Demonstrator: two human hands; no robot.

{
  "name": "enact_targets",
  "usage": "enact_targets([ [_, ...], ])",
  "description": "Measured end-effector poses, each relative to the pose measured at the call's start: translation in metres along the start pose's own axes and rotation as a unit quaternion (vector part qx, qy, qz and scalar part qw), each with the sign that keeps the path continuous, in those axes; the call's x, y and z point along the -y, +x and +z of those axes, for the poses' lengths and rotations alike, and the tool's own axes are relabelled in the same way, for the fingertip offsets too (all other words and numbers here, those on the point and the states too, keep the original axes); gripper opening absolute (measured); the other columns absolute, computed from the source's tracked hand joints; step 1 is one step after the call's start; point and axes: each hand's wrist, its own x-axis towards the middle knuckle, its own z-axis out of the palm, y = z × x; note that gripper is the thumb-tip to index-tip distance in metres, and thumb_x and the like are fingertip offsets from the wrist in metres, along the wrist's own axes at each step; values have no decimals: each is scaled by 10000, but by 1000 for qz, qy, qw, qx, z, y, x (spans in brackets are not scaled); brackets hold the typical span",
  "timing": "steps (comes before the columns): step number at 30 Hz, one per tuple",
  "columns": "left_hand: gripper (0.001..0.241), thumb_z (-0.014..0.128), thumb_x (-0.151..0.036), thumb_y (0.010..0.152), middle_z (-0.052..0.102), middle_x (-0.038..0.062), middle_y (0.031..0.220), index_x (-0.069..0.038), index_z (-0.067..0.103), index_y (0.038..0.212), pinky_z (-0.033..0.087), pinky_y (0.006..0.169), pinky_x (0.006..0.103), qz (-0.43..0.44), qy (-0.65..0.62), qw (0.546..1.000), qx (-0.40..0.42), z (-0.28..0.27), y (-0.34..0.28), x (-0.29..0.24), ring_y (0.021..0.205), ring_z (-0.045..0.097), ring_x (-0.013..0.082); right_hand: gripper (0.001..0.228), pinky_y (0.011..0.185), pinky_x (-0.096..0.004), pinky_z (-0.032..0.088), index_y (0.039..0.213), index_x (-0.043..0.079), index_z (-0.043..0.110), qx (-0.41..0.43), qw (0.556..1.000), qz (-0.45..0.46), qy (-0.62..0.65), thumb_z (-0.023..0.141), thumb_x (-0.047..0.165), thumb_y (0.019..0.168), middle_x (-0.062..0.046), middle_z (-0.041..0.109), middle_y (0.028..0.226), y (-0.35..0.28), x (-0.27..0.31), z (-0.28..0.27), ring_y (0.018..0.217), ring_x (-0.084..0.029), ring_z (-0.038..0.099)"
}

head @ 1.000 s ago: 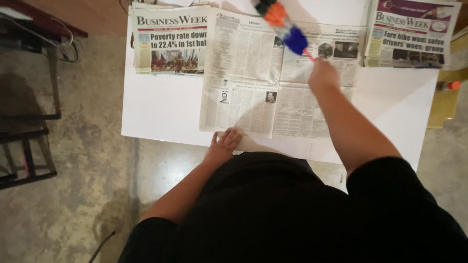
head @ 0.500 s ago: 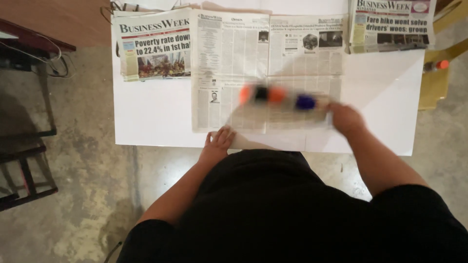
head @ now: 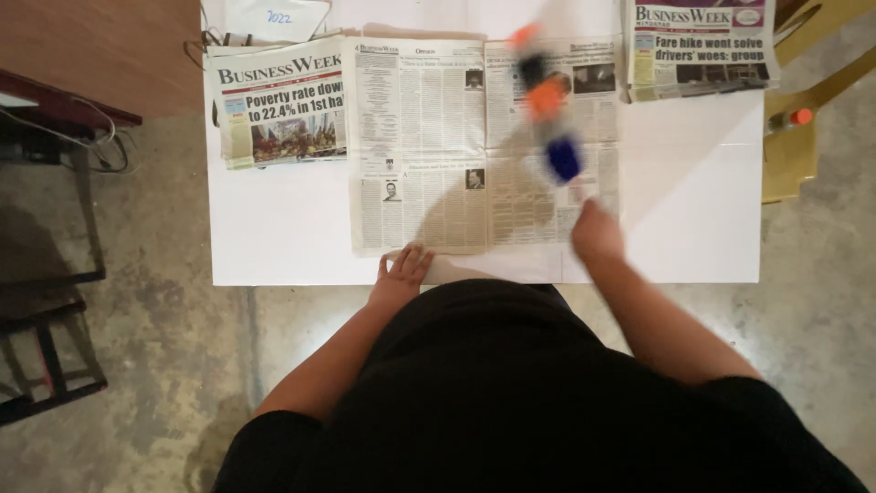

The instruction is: The person dusts and organizes stacks of newspapers on a table by holding each newspaper with one hand and wiping its surface with a duster held in the other hand, then folding and stacking the newspapers.

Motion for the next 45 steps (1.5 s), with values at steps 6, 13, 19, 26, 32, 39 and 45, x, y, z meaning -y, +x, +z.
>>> enact_targets([
  [6, 720, 417, -382, 1019, 122, 107, 1739, -230, 160, 1674, 136, 1184, 704, -5, 30, 999, 34, 28, 14, 10, 1598, 109, 294, 314, 902, -568, 543, 1229, 67, 581, 140, 989, -35, -35, 361, 193, 1043, -242, 710, 1125, -101, -17, 2, 1045, -441, 688],
  [13, 819, 417, -560, 990, 52, 123, 1712, -191, 90, 1645, 79, 1200, 693, -30, 9, 993, 114, 5, 11, -6, 1586, 52, 313, 365, 904, -597, 515, 1328, 57, 601, -16, 983, 180, 14, 419, 195, 1044, -288, 699, 1136, -119, -160, -4, 1061, -483, 661],
  [19, 758, 419, -499, 1007, 104, 145, 1718, -175, 163, 1642, 114, 1168, 737, -17, 40, 997, 62, 5, 17, -11, 1563, 132, 355, 238, 853, -600, 515, 1161, 25, 605, -57, 976, 207, 38, 475, 173, 1028, -293, 703, 1055, -131, -202, 8, 1007, -503, 662],
  [26, 392, 549, -215, 949, 646, 176, 1317, -23, 621, 1283, 390, 1117, 605, 53, 54, 995, -65, -26, 59, -51, 1225, 595, 351, 268, 872, -609, 480, 1141, -30, 575, -169, 955, 216, 115, 460, 210, 1111, -326, 665, 1084, -103, -194, 18, 1013, -545, 614],
  [32, 420, 648, -195, 886, 641, 161, 1362, -129, 673, 1300, 409, 1152, 508, 307, -17, 918, -250, -13, 125, -107, 1290, 567, 359, 289, 916, -580, 500, 1163, -62, 582, -102, 965, 221, 98, 489, 187, 1047, -358, 669, 1115, -51, -222, 22, 1058, -531, 634],
  [39, 872, 779, -421, 756, 444, 128, 1590, -116, 469, 1512, 281, 1207, 512, 306, -44, 935, -175, -35, 152, -147, 1456, 402, 365, 358, 916, -541, 574, 1251, -8, 590, 61, 949, 305, 49, 459, 249, 1038, -285, 713, 1160, -56, -138, -65, 1042, -455, 736],
  [45, 883, 780, -439, 774, 391, 173, 1587, -51, 449, 1494, 247, 1220, 510, 297, -35, 951, -83, -33, 163, -143, 1471, 341, 378, 508, 982, -527, 506, 1362, -34, 511, -82, 974, 208, -27, 571, 283, 968, -298, 586, 1300, -65, -148, -46, 1168, -470, 606],
])
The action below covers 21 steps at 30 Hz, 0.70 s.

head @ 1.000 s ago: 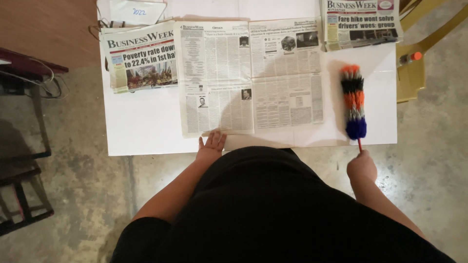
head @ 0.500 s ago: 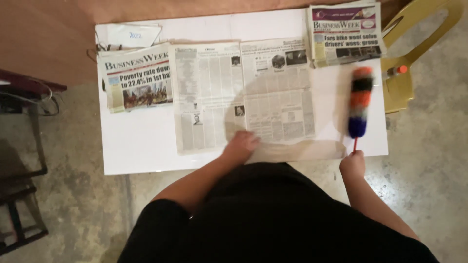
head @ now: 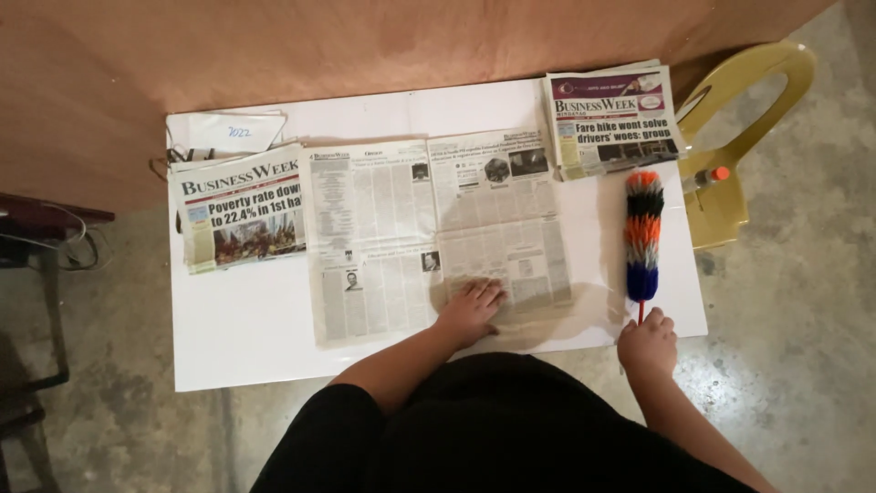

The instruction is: The person dusts and organizes stacks of newspapers on a table by holding each newspaper with one hand and wiping its surface with a duster held in the other hand, then folding and stacking the newspapers.

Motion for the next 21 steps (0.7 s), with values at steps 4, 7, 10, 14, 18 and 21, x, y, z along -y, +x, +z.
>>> enact_targets([
  [4, 857, 766, -440, 789, 405, 166, 1583, -53, 465, 1493, 249, 1214, 517, 1, 3, 1000, -15, 1, -1, 2, 1482, 351, 365, 575, 1015, -516, 480, 1431, -28, 481, -71, 994, -78, 9, 597, 236, 933, -275, 547, 1333, -6, 16, -2, 1195, -460, 568],
  [7, 819, 755, -448, 809, 408, 155, 1590, -74, 485, 1486, 242, 1238, 511, 1, 2, 1000, -8, -2, -2, 1, 1495, 345, 355, 535, 1041, -510, 469, 1403, -13, 503, -79, 982, -168, 43, 602, 196, 920, -261, 543, 1339, -7, 30, 5, 1211, -451, 555],
  [10, 764, 740, -428, 802, 414, 123, 1593, -162, 525, 1484, 241, 1249, 495, 1, -22, 999, -29, -5, -3, -3, 1512, 344, 320, 475, 1040, -508, 472, 1357, 19, 532, -35, 973, -215, 80, 604, 186, 918, -251, 553, 1327, -11, 49, 12, 1208, -445, 555],
  [14, 680, 690, -420, 866, 381, 128, 1609, -177, 514, 1476, 228, 1227, 503, -19, 4, 1000, 22, -10, 3, -4, 1497, 325, 327, 447, 1030, -507, 483, 1343, 55, 546, 38, 972, -194, 124, 604, 197, 923, -246, 568, 1306, 1, 65, 41, 1199, -444, 567],
  [18, 659, 626, -406, 937, 376, 154, 1602, -146, 458, 1520, 228, 1229, 506, -16, 13, 999, 27, 1, 2, 2, 1491, 332, 334, 455, 973, -521, 490, 1324, 18, 546, 62, 970, -169, 161, 611, 208, 916, -289, 553, 1278, 13, 71, 64, 1147, -480, 572],
  [21, 514, 536, -308, 1026, 402, 151, 1598, -130, 445, 1500, 236, 1244, 512, -28, 24, 998, 47, 10, 7, 4, 1495, 357, 331, 462, 936, -513, 516, 1314, 4, 556, 103, 971, -62, 208, 609, 249, 927, -262, 619, 1186, 17, 92, 44, 1059, -463, 643],
])
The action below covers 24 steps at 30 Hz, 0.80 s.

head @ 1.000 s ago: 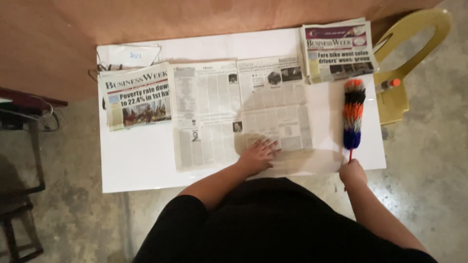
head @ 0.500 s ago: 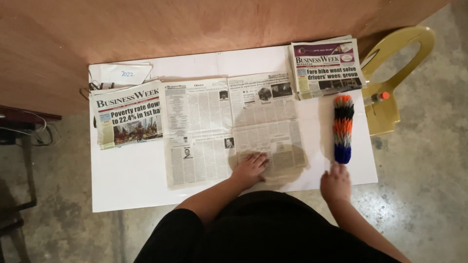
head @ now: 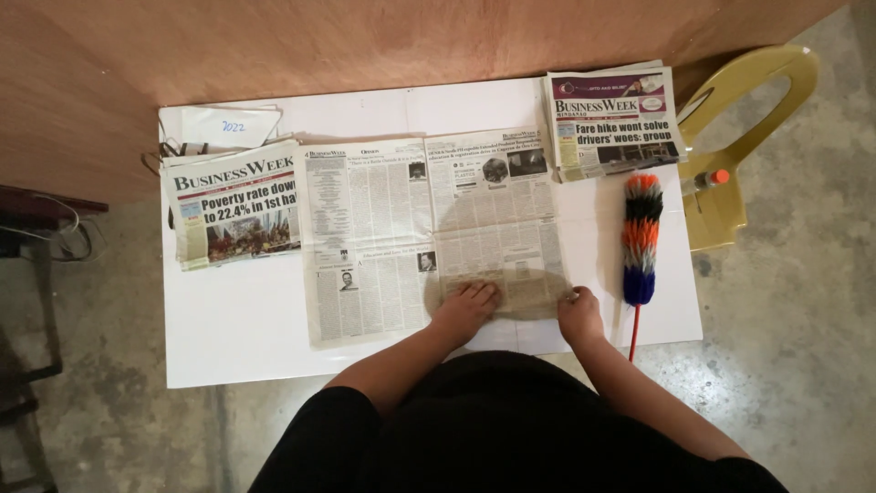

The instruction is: The person dusts and organizes stacks of newspapers on a table by holding each newspaper with one hand and wiping its surface with a duster held in the other hand, then folding and stacking the newspapers.

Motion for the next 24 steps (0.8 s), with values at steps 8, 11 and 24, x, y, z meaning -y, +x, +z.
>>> enact_targets([
  [8, 600, 455, -84, 974, 447, 248, 1481, -48, 342, 1563, 290, 1159, 635, -2, -12, 1000, 0, -40, 3, -25, 1405, 400, 432, 393, 718, -407, 503, 1232, 14, 650, 57, 948, 175, 261, 637, 297, 959, -134, 664, 930, 49, -57, 35, 806, -280, 616],
  [11, 630, 500, -87, 942, 474, 261, 1454, -37, 355, 1553, 319, 1149, 643, -12, -24, 999, -21, -37, 5, -25, 1381, 436, 436, 388, 631, -380, 460, 1191, 8, 676, 76, 934, 168, 307, 668, 314, 953, -104, 625, 855, 34, -33, 14, 715, -222, 553],
  [24, 564, 644, -284, 933, 639, 210, 1279, -10, 514, 1409, 547, 937, 484, 28, -201, 970, -133, -92, 8, -61, 1076, 650, 397, 353, 606, -342, 466, 953, -30, 688, 128, 964, 46, 230, 719, 321, 925, -104, 632, 770, -13, 43, -6, 671, -181, 545],
])
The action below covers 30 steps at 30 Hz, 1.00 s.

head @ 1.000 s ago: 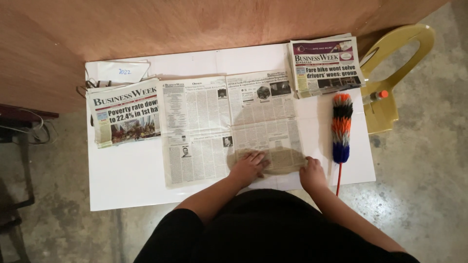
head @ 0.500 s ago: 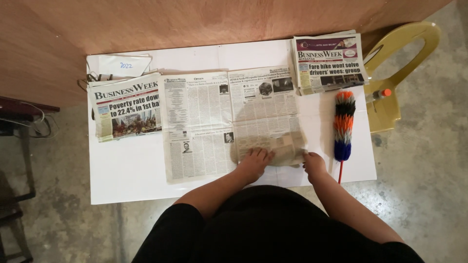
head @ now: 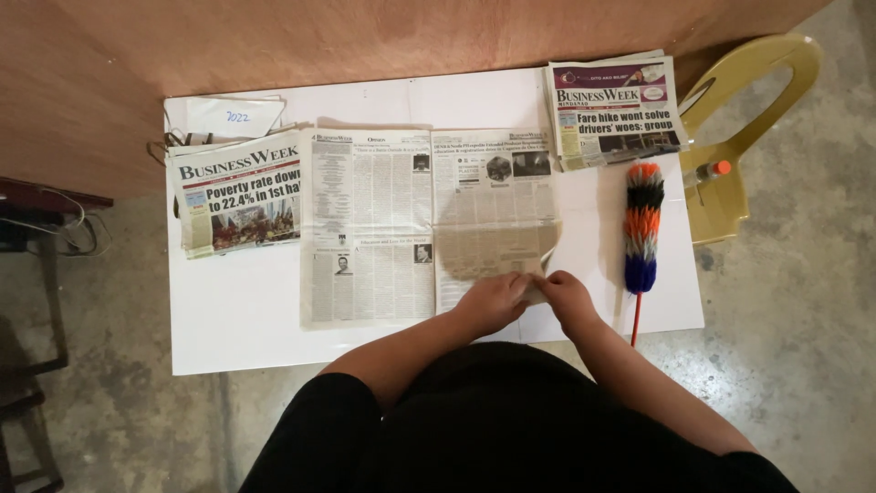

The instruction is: The person dusts and organizes stacks of newspapers on a table by holding each newspaper with one hand and wiping its surface with a duster held in the other hand, then folding and stacking the newspapers.

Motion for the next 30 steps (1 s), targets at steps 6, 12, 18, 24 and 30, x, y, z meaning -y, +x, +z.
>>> enact_targets([
  [6, 394, 645, -327, 953, 663, 182, 1217, -61, 581, 1237, 540, 898, 475, -108, -89, 989, 42, -46, 4, -44, 1087, 659, 376, 379, 582, -353, 444, 882, 14, 648, 16, 999, -9, -34, 715, 384, 923, -70, 589, 711, -29, 42, 6, 645, -169, 505],
  [12, 437, 646, -254, 918, 666, 196, 1236, -44, 548, 1289, 531, 911, 480, -99, -66, 993, -26, -1, -3, -8, 1119, 651, 396, 456, 581, -361, 420, 852, -28, 626, 13, 997, -53, -52, 722, 404, 962, -79, 539, 696, -22, 22, 16, 658, -164, 458],
  [18, 376, 614, -144, 884, 689, 211, 1100, -37, 596, 1244, 531, 842, 488, -119, -131, 984, -35, -5, -12, -3, 1004, 665, 415, 266, 596, -323, 425, 869, 76, 679, 35, 995, -77, 55, 686, 336, 922, -12, 598, 698, -44, 40, 17, 657, -116, 485],
  [24, 193, 563, -100, 927, 705, 208, 1046, -35, 693, 1054, 534, 866, 485, -171, -100, 968, -155, -7, -24, 27, 967, 677, 402, 464, 552, -389, 361, 759, 4, 520, -7, 995, -74, -60, 699, 370, 983, -53, 428, 629, -48, 34, 15, 609, -161, 370],
  [30, 228, 649, -220, 930, 719, 151, 977, -54, 697, 1078, 522, 850, 408, -329, -194, 851, -361, -24, -66, 94, 905, 677, 288, 498, 601, -427, 423, 743, -8, 551, -60, 982, -110, -139, 679, 420, 962, -133, 500, 626, -36, 10, 4, 605, -241, 457],
])
